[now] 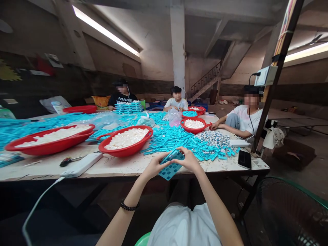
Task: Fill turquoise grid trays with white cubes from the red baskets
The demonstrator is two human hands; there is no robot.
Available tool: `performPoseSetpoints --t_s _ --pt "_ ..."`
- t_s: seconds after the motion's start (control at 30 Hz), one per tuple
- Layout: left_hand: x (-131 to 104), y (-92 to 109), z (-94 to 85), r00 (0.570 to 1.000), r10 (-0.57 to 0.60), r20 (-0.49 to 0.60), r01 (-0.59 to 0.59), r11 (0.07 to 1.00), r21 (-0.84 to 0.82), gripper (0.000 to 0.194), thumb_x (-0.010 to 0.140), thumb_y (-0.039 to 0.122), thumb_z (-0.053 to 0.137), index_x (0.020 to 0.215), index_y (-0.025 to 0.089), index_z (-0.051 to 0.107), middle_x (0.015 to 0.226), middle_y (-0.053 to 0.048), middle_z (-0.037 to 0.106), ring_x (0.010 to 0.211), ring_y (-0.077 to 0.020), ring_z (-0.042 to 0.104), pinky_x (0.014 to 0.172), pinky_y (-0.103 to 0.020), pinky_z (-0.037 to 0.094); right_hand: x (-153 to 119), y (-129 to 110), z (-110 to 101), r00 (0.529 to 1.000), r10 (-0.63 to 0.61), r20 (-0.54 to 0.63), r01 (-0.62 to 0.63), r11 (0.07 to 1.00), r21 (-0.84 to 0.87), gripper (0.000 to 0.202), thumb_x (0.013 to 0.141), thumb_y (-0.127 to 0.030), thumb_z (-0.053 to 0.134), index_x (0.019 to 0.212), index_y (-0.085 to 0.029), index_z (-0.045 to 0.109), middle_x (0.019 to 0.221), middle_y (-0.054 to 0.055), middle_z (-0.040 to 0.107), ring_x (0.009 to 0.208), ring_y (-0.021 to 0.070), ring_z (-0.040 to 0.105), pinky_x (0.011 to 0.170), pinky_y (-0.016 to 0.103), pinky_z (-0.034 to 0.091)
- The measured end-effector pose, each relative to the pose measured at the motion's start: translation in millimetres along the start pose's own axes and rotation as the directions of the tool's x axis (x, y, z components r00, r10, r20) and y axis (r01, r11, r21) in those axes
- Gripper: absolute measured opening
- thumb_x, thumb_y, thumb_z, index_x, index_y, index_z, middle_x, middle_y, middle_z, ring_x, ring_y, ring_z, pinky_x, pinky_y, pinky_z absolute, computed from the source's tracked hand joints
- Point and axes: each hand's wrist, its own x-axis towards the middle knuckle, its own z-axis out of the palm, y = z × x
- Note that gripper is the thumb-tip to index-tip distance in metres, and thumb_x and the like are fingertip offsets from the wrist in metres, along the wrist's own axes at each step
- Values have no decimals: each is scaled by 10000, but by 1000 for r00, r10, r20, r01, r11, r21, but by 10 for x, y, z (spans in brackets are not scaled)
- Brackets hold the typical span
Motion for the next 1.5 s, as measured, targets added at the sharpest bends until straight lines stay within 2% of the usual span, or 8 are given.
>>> performPoseSetpoints --t_s 0.17,0.4,0.7,0.83,0.93,1.1,1.33,1.5 --pt "15 162 24 999 47 -18 -44 988 151 398 836 396 666 1214 283 713 1155 -25 753 1066 -292 677 912 -338 505 -34 55 73 996 -33 -83 50 976 214 381 803 -455 748 1076 -208 647 957 33 709 867 202 694 770 301 548" --pt "58 203 106 999 35 12 -37 934 356 308 863 405 635 1139 296 717 966 -33 763 881 -271 687 778 -300 467 -120 308 198 982 85 -170 -11 918 397 441 765 -511 760 1076 -214 660 953 52 717 877 238 699 780 334 571" --pt "432 223 215 990 -46 132 -44 795 605 370 845 359 667 1201 270 716 1055 -108 764 958 -325 698 811 -333 476 -123 556 368 882 234 -409 -34 897 440 383 759 -523 743 904 -190 621 849 50 688 810 219 658 767 329 536" --pt "561 126 198 991 -54 125 -24 834 552 394 813 376 695 1186 253 730 1091 -116 757 1014 -353 687 871 -368 484 -51 577 366 880 258 -398 -50 884 464 390 748 -526 750 887 -182 628 858 58 698 828 222 665 793 333 533" --pt "636 -15 121 993 -44 111 -2 925 381 395 725 416 773 1085 254 753 1069 -91 757 1029 -344 682 870 -366 502 20 633 386 888 302 -348 -98 862 498 436 730 -543 757 933 -170 657 915 79 724 897 244 683 845 353 536" --pt "536 -314 0 983 -162 -88 170 981 96 536 661 552 801 1065 211 713 1032 -78 746 1048 -303 683 840 -360 546 57 815 463 821 462 -335 -253 821 513 569 674 -550 785 1079 -161 693 973 111 742 1003 291 691 878 388 549" --pt "306 -631 144 977 -158 -141 175 978 114 433 759 573 713 970 199 769 1071 -86 769 1057 -298 678 962 -401 508 -8 890 484 857 388 -340 -255 891 375 320 783 -339 638 1054 -195 729 1136 107 718 1055 262 680 945 393 543" --pt "280 -683 175 995 -96 -28 99 989 110 389 788 558 700 967 224 791 1032 -74 778 1009 -280 689 937 -389 516 -9 820 459 891 308 -333 -247 945 213 232 814 -296 564 916 -197 747 1062 83 735 1024 242 682 936 364 533"
